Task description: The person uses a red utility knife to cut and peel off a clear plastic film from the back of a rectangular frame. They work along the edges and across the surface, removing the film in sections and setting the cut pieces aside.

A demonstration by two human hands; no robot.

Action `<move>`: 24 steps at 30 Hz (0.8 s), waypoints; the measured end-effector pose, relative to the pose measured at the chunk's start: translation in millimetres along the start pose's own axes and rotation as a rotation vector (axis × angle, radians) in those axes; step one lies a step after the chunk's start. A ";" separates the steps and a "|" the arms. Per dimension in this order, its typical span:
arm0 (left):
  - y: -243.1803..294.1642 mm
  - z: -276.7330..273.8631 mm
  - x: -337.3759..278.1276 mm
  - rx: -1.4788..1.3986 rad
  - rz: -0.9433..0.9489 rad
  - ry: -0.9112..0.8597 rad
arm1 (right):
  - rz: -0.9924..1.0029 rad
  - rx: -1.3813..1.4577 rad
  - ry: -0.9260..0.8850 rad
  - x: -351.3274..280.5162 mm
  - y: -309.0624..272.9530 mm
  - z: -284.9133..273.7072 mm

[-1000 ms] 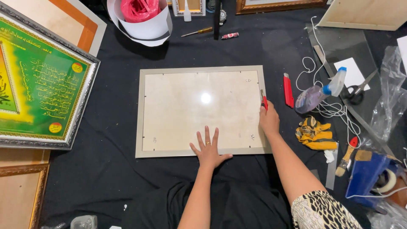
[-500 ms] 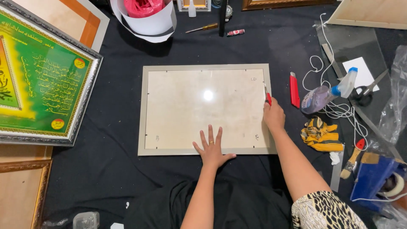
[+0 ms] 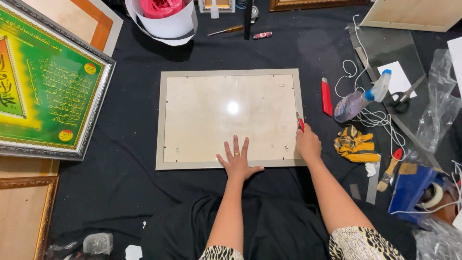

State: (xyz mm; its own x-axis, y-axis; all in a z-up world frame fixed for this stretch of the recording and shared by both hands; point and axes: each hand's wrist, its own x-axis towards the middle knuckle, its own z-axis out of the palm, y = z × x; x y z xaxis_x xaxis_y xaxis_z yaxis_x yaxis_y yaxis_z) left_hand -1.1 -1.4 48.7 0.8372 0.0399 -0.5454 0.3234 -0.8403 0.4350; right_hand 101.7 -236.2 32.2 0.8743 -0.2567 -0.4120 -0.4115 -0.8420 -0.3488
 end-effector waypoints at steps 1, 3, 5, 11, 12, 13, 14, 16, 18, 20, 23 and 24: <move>-0.2 -0.3 0.5 0.000 0.000 -0.001 | 0.001 0.000 0.000 -2.4 0.5 -0.4; 0.0 -0.3 1.4 0.008 -0.010 -0.008 | 0.003 -0.011 -0.017 -7.4 2.6 -1.2; -0.5 1.2 1.5 0.011 -0.013 -0.015 | 0.012 -0.024 -0.027 -13.2 7.5 -1.1; 0.6 -0.7 0.9 0.019 -0.025 -0.021 | 0.044 -0.068 -0.066 -17.0 23.1 5.7; 0.3 -0.8 0.8 0.013 -0.025 -0.021 | 0.052 -0.066 -0.077 -20.8 23.4 5.4; 0.6 -1.0 1.5 0.013 -0.024 -0.021 | 0.053 -0.066 -0.075 -24.0 23.4 4.4; 0.8 -1.1 2.2 0.016 -0.026 -0.024 | 0.052 -0.065 -0.083 -27.0 23.5 3.6; 0.1 -0.4 2.5 0.019 -0.032 -0.030 | 0.052 -0.066 -0.094 -31.4 25.2 4.0; -0.2 0.7 3.2 0.012 -0.036 -0.027 | 0.056 -0.071 -0.100 -32.5 28.6 5.0; 0.6 -0.7 2.5 0.014 -0.035 -0.028 | 0.062 -0.066 -0.104 -36.3 29.4 1.5; -0.6 1.9 5.1 0.025 -0.036 -0.032 | 0.080 -0.034 -0.112 -50.9 26.6 -9.0; -1.6 3.2 6.9 0.033 -0.037 -0.034 | 0.091 -0.008 -0.115 -57.0 24.4 -13.4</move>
State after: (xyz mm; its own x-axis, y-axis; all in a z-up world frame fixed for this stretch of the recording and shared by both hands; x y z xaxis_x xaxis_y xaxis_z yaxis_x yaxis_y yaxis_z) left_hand 2.7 -1.5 42.0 0.8093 0.0538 -0.5850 0.3393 -0.8557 0.3906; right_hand 45.2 -248.5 58.4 0.7979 -0.2767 -0.5355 -0.4853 -0.8218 -0.2985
